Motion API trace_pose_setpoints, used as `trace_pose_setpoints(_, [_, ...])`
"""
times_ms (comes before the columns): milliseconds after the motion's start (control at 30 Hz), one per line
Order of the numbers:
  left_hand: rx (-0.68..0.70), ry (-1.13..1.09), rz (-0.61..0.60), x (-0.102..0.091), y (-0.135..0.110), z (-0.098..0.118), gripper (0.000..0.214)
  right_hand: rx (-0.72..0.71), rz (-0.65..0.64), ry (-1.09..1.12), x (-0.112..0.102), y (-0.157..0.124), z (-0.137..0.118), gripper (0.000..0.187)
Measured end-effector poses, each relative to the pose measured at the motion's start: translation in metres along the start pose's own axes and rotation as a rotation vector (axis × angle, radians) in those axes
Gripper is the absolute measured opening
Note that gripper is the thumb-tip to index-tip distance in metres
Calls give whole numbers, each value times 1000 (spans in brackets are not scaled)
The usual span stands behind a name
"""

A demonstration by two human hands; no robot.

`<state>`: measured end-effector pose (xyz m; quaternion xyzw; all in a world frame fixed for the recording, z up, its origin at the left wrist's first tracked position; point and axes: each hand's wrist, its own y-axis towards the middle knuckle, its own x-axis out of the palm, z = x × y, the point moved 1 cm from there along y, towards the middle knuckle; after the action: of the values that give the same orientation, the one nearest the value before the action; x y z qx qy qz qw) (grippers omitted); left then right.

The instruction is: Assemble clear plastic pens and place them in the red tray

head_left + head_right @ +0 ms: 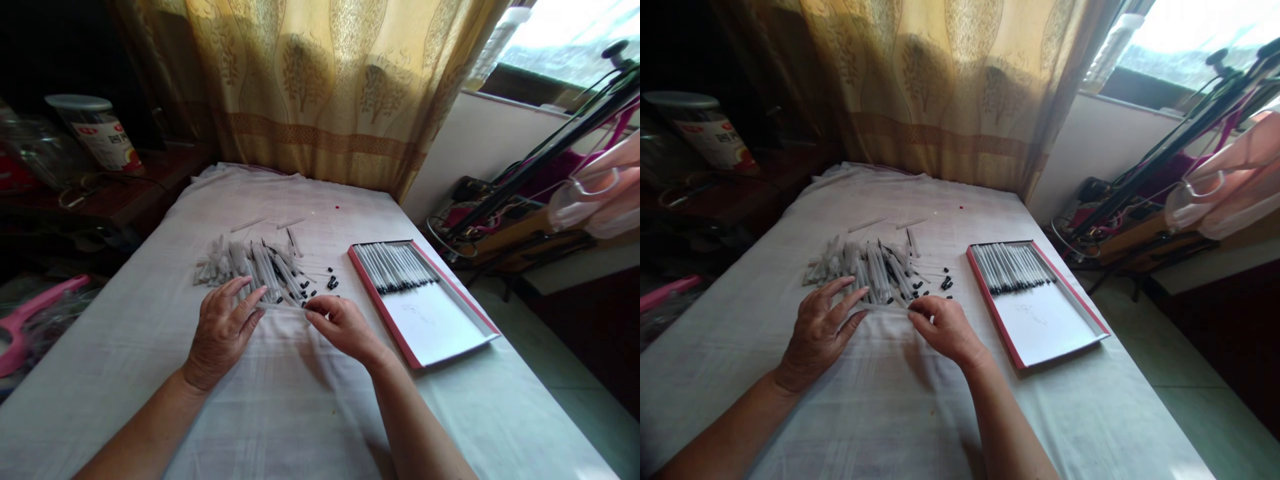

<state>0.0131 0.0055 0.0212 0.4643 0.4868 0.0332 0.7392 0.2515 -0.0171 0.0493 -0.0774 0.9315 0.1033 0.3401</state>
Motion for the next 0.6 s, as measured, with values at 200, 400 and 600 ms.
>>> trace_pose_setpoints(200, [-37,-131,-176,6,-7,-4,29,10,103,8,-4,17,10,20])
trace_pose_setpoints(400, [-120,-192,-248,11,-11,-4,39,206,179,-639,-6,45,34,20])
trace_pose_setpoints(600, [-157,-180,-262,14,-12,-4,44,188,59,-785,3,55,41,19])
